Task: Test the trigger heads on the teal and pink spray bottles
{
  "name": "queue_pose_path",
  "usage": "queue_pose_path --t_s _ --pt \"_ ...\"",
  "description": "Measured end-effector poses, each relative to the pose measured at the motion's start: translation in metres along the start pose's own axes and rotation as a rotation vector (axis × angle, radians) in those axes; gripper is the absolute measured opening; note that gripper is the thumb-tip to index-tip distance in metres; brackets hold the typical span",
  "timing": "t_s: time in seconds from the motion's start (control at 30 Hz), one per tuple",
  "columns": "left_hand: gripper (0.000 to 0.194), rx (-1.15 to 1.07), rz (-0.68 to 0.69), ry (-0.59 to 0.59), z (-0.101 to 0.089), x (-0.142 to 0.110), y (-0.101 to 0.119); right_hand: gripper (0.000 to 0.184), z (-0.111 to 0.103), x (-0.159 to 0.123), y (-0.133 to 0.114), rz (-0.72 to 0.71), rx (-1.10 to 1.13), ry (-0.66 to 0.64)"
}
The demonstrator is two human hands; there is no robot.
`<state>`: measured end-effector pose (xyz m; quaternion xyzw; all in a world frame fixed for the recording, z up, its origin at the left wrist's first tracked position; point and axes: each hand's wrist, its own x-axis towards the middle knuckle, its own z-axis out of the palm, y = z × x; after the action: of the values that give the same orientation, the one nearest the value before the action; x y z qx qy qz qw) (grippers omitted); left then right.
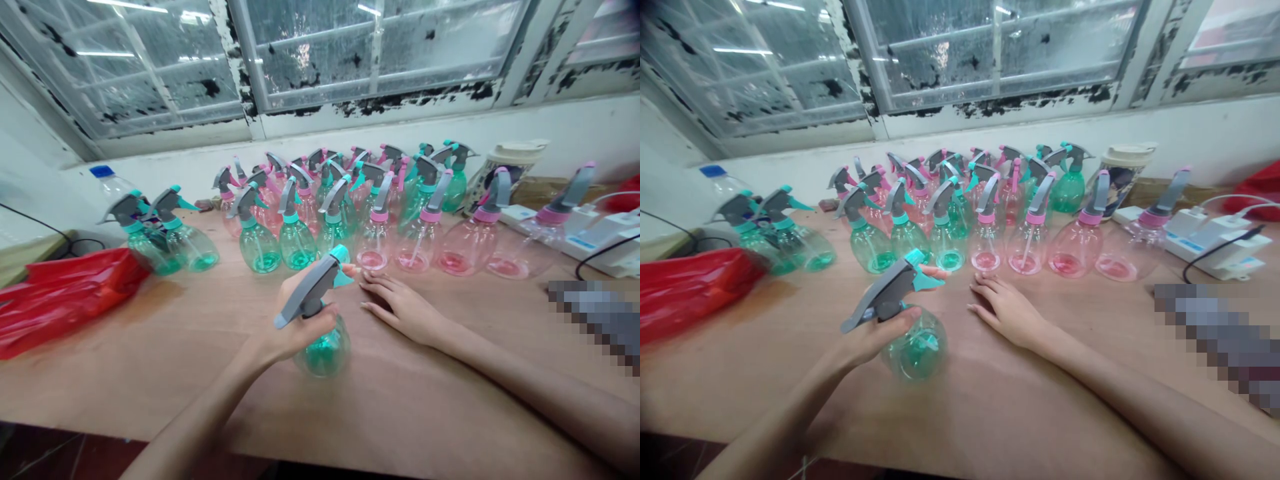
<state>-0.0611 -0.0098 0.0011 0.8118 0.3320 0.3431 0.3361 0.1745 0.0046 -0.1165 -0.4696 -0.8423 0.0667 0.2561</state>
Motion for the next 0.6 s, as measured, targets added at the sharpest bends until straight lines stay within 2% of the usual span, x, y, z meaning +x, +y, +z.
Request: queue_pose_path --t_s 0.37,0.6 --pt "0.035 -0.050 -0.043 0.035 0.001 -0.003 0.013 0.045 -0.003 0.001 -0.003 0.008 0.003 -0.015" --pt "0.038 0.049 -0.043 0.042 -0.001 0.000 0.014 0.043 -0.002 0.001 -0.002 -0.005 0.029 0.012"
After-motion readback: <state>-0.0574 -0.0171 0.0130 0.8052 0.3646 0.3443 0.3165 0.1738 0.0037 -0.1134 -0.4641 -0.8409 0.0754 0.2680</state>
